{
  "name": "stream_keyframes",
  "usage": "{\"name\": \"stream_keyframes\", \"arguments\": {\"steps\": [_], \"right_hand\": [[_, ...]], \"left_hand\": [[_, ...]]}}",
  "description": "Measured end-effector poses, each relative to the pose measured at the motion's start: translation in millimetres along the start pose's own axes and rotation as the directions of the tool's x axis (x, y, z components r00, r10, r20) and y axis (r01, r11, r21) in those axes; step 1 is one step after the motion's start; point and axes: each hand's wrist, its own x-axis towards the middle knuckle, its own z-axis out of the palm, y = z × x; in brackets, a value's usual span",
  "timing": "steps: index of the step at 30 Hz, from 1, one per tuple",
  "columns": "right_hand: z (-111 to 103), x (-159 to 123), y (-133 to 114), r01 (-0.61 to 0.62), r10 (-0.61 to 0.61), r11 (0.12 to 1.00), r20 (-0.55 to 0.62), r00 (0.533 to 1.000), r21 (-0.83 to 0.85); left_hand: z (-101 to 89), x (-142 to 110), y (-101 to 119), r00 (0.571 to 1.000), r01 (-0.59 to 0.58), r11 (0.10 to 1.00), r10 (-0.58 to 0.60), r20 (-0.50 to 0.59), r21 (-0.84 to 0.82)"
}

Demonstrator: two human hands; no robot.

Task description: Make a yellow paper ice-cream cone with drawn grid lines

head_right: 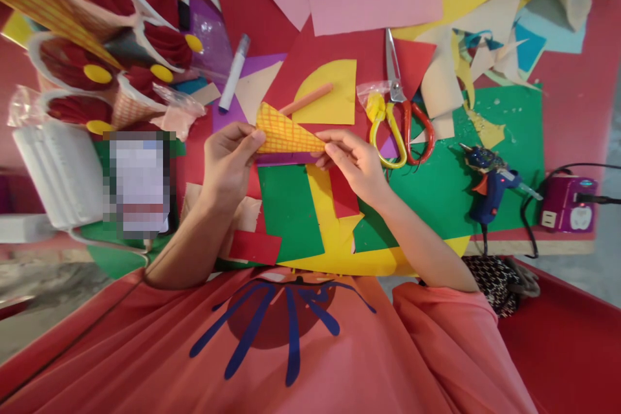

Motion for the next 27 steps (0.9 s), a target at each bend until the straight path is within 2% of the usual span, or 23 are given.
{"name": "stream_keyframes", "arguments": {"steps": [6, 11, 21, 24, 27], "right_hand": [[-3.3, 1.3, 2.4, 0.026, -0.031, 0.998, -0.067, 0.997, -0.063], [-4.1, 1.4, 1.8, 0.035, -0.044, 0.993, -0.072, 0.996, -0.114], [-5.9, 1.6, 4.3, 0.022, -0.027, 0.998, -0.094, 0.995, -0.056], [-4.0, 1.9, 3.5, 0.026, -0.026, 1.000, -0.053, 0.998, -0.011], [-1.9, 2.1, 2.4, 0.033, -0.036, 0.999, -0.080, 0.996, -0.031]], "left_hand": [[2.0, -1.1, 2.1, 0.998, -0.059, 0.997, 0.061, -0.034, 0.040], [2.5, -2.4, 2.0, 0.995, -0.084, 0.993, 0.089, -0.054, 0.082], [9.6, -8.9, 2.1, 0.978, -0.164, 0.963, 0.187, -0.092, 0.214], [11.4, -10.5, 3.1, 0.976, -0.178, 0.961, 0.200, -0.090, 0.212], [12.5, -11.4, 2.4, 0.981, -0.171, 0.965, 0.185, -0.055, 0.197]]}}
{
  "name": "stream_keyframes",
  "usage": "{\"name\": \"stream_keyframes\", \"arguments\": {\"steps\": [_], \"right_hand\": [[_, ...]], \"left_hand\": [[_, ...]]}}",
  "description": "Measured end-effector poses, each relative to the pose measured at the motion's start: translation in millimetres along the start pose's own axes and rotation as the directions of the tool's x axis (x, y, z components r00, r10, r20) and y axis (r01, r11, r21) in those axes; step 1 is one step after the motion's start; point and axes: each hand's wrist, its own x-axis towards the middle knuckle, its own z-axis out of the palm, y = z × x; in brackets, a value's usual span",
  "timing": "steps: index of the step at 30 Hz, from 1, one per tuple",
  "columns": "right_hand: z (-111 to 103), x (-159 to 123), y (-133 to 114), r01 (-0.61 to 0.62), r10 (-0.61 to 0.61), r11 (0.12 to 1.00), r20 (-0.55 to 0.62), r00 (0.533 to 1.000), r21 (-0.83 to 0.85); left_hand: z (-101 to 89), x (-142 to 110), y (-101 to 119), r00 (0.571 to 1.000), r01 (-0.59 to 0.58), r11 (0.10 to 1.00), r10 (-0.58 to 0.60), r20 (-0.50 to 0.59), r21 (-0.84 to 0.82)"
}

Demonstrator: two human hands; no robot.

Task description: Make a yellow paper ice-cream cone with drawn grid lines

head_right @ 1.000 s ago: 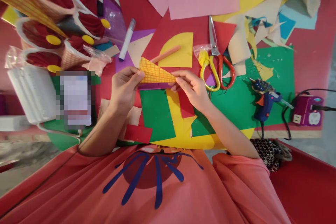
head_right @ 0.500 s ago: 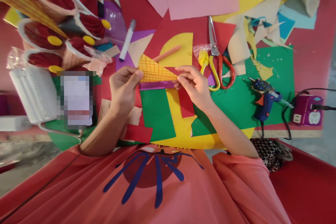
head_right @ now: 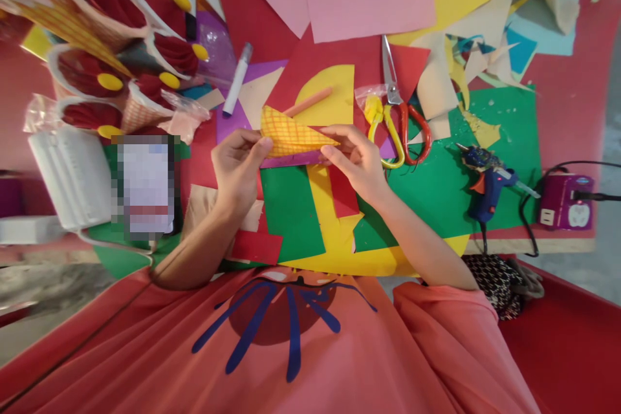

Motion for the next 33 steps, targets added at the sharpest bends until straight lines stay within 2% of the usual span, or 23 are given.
{"name": "stream_keyframes", "arguments": {"steps": [4, 8, 11, 14, 16, 19, 22, 25, 27, 29, 31, 32, 33], "right_hand": [[-1.8, 1.7, -0.2, 0.010, -0.011, 1.000, -0.054, 0.998, -0.012], [-8.6, 4.4, -0.1, -0.024, 0.024, 1.000, -0.001, 1.000, -0.006], [-12.9, 5.2, -0.5, 0.009, -0.007, 0.999, 0.064, 0.998, -0.030], [-14.7, 4.8, -0.7, 0.051, -0.040, 0.995, 0.127, 0.991, -0.085], [-15.0, 4.6, -0.2, 0.049, -0.029, 0.991, 0.163, 0.986, -0.121], [-15.5, 5.6, 1.8, 0.031, -0.008, 0.991, 0.175, 0.985, -0.129], [-16.8, 6.9, 1.6, 0.021, -0.008, 0.994, 0.119, 0.993, -0.106], [-19.5, 2.0, -7.6, 0.036, -0.034, 0.991, 0.015, 0.999, -0.131], [-25.0, -8.5, -20.3, 0.022, -0.034, 0.979, -0.056, 0.998, -0.203], [-38.8, -25.5, -35.5, -0.020, -0.029, 0.940, -0.140, 0.990, -0.339], [-65.6, -47.6, -49.1, -0.096, -0.059, 0.832, -0.259, 0.964, -0.546], [-84.4, -59.9, -54.0, -0.137, -0.117, 0.783, -0.360, 0.926, -0.607], [-106.3, -72.6, -57.1, -0.214, -0.189, 0.721, -0.484, 0.855, -0.659]], "left_hand": [[-0.9, 0.4, -4.5, 0.992, 0.072, 0.996, -0.067, 0.108, -0.048], [-8.6, 4.5, -5.4, 0.960, 0.193, 0.969, -0.154, 0.233, -0.154], [-15.0, 5.9, 0.2, 0.890, 0.202, 0.972, -0.133, 0.437, -0.116], [-16.9, 2.8, 4.9, 0.774, 0.116, 0.993, -0.099, 0.626, 0.013], [-16.2, 0.0, 4.0, 0.732, 0.013, 0.997, -0.060, 0.679, 0.074], [-16.0, -1.3, -2.6, 0.737, -0.237, 0.959, 0.073, 0.672, 0.156], [-18.3, 0.7, -10.4, 0.738, -0.434, 0.877, 0.212, 0.641, 0.209], [-21.0, 3.1, -15.8, 0.748, -0.530, 0.808, 0.301, 0.591, 0.258], [-22.1, 3.8, -17.4, 0.756, -0.549, 0.777, 0.306, 0.578, 0.307], [-22.5, 3.8, -17.7, 0.767, -0.549, 0.762, 0.296, 0.570, 0.344], [-22.2, 3.4, -17.3, 0.780, -0.539, 0.763, 0.293, 0.553, 0.356], [-22.0, 3.1, -17.2, 0.787, -0.533, 0.768, 0.295, 0.542, 0.355], [-21.8, 2.9, -17.2, 0.794, -0.525, 0.775, 0.298, 0.530, 0.350]]}}
